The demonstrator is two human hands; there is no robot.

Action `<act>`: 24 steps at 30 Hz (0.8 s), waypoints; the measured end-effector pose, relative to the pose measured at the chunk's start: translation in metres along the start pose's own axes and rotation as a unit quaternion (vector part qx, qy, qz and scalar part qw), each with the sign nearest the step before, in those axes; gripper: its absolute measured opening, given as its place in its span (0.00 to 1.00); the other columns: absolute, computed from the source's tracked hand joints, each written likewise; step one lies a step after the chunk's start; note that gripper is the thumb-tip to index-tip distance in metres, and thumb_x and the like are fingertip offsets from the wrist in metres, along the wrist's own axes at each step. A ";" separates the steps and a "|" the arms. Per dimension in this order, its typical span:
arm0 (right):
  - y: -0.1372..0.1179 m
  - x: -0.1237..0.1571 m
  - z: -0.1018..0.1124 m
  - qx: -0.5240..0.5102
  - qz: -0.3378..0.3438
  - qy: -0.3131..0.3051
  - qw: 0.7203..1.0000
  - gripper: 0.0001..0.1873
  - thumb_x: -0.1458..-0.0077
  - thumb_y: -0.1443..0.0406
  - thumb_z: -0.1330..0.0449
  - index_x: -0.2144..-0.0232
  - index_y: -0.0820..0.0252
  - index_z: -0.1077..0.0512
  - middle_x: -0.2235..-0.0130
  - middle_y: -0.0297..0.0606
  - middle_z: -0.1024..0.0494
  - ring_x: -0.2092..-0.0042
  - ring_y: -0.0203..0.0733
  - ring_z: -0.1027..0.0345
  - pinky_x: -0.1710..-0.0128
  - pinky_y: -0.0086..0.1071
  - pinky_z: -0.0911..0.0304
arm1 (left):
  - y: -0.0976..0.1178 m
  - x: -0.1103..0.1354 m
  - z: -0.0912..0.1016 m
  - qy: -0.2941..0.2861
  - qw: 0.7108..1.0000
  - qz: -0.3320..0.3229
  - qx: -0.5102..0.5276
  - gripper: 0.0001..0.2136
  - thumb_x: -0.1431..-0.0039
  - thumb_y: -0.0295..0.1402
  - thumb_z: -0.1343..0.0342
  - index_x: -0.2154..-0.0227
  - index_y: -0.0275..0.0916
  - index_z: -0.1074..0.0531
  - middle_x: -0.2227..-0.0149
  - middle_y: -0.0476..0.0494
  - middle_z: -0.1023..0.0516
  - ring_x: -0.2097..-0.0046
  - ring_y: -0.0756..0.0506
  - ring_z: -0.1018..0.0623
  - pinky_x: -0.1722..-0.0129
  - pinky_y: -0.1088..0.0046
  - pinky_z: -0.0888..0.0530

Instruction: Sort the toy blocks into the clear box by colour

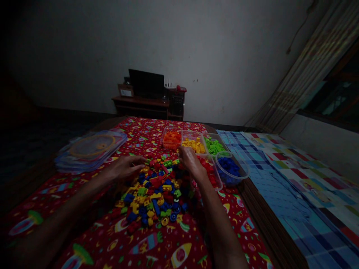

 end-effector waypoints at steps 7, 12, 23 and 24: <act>0.037 -0.058 0.029 0.058 -0.042 0.040 0.997 0.12 0.44 0.68 0.45 0.59 0.68 0.27 0.61 0.49 0.23 0.60 0.44 0.31 0.60 0.33 0.39 | 0.080 0.030 -0.048 -0.069 0.972 -0.223 -0.003 0.17 0.40 0.41 0.46 0.51 0.42 0.28 0.46 0.39 0.27 0.44 0.40 0.31 0.44 0.63 0.33; 0.032 -0.040 0.027 0.040 -0.017 0.071 0.997 0.16 0.42 0.67 0.45 0.52 0.68 0.30 0.55 0.52 0.24 0.53 0.46 0.31 0.54 0.36 0.39 | 0.099 0.052 -0.088 -0.132 0.939 -0.305 -0.093 0.25 0.48 0.40 0.37 0.46 0.51 0.34 0.36 0.43 0.40 0.35 0.31 0.47 0.39 0.41 0.49; -0.028 0.030 -0.003 0.048 0.036 -0.156 0.986 0.11 0.49 0.75 0.45 0.65 0.63 0.26 0.67 0.40 0.24 0.65 0.38 0.33 0.68 0.27 0.44 | 0.060 0.024 -0.056 -0.056 0.960 -0.250 -0.117 0.09 0.41 0.35 0.47 0.59 0.41 0.29 0.45 0.41 0.30 0.43 0.41 0.33 0.43 0.60 0.36; -0.031 0.034 -0.008 0.069 0.043 -0.186 0.979 0.11 0.49 0.74 0.45 0.65 0.62 0.26 0.67 0.40 0.24 0.65 0.38 0.33 0.68 0.27 0.45 | 0.055 0.021 -0.053 -0.045 0.961 -0.250 -0.113 0.09 0.41 0.35 0.48 0.59 0.40 0.28 0.45 0.41 0.29 0.44 0.41 0.32 0.44 0.62 0.35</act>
Point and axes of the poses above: each hand's wrist, its own x-axis away from the middle knuckle, its own z-axis out of the back of the hand, y = z × x, the point moved 7 cm from there along -x, towards the middle knuckle
